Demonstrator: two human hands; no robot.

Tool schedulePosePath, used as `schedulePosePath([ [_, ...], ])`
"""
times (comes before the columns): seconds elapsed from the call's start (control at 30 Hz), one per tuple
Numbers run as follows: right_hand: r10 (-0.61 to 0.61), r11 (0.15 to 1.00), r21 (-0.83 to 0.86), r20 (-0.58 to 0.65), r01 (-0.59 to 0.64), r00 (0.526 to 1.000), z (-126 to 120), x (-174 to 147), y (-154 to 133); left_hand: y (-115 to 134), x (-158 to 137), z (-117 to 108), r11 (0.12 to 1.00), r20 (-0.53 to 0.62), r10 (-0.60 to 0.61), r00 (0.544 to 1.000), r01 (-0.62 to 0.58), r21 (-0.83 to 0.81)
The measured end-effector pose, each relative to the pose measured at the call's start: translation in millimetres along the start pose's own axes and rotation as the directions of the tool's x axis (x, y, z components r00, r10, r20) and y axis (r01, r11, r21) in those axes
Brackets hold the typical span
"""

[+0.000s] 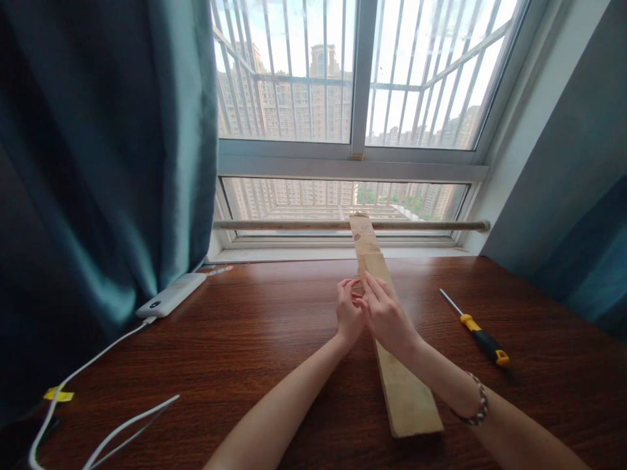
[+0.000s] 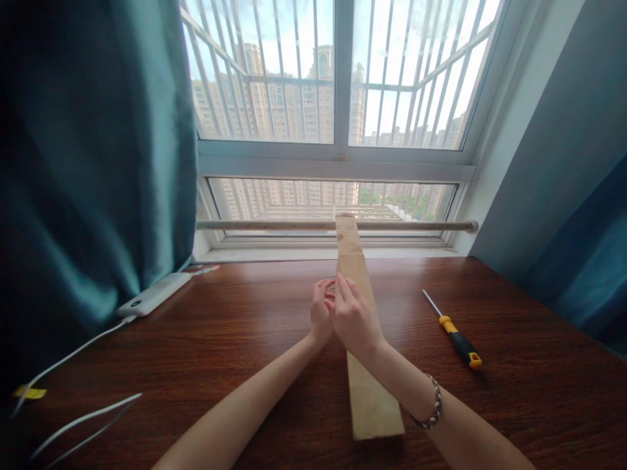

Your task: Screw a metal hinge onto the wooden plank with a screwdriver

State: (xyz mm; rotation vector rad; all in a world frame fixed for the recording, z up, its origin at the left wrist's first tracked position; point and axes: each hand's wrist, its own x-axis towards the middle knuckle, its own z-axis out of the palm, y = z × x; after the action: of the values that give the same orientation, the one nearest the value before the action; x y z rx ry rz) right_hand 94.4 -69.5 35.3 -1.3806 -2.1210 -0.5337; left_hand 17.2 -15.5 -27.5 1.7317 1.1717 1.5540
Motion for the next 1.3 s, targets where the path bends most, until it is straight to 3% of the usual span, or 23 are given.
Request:
schedulePosePath([
  [0.13, 0.121, 0.989, 0.087, -0.033, -0.118, 0.992, -3, -17, 26, -5, 1, -5, 0.970, 0.034, 0.146, 0.989, -0.150, 0.192],
  [0.3, 0.276, 0.919, 0.271, 0.082, -0.288, 0.958, 15, -40, 54, -4, -1, -3, 0.908, 0.142, 0.251, 0.958, -0.284, 0.309],
  [0.47, 0.299, 0.864, 0.362, 0.188, -0.349, 0.936, 30, -50, 67, -14, 0, 2, 0.930, 0.094, 0.243, 0.966, -0.259, 0.259],
  [0.7, 0.316, 0.815, 0.452, 0.178, -0.362, 0.932, 33, -54, 69, -21, 4, 3, 0.957, 0.091, 0.234, 0.968, -0.246, 0.154],
  [0.9, 0.388, 0.754, 0.533, 0.108, -0.383, 0.915, 41, -61, 75, -30, 3, 9, 0.999, 0.093, 0.022, 0.995, -0.020, -0.026],
  [1.0, 0.524, 0.639, 0.582, 0.149, -0.503, 0.838, 47, -65, 77, -33, 2, 12, 0.991, 0.164, -0.059, 0.985, 0.078, -0.113],
  [1.1, 0.618, 0.454, 0.614, 0.305, -0.646, 0.724, 51, -68, 79, -35, 3, 14, 0.977, 0.231, -0.109, 0.967, 0.147, -0.153],
  [1.2, 0.586, 0.258, 0.663, 0.471, -0.703, 0.659, 52, -67, 79, -34, 3, 15, 0.963, 0.272, -0.135, 0.953, 0.191, -0.192],
  [1.3, 0.516, 0.098, 0.699, 0.573, -0.709, 0.636, 52, -66, 77, -32, 4, 15, 0.947, 0.283, -0.150, 0.947, 0.220, -0.233],
])
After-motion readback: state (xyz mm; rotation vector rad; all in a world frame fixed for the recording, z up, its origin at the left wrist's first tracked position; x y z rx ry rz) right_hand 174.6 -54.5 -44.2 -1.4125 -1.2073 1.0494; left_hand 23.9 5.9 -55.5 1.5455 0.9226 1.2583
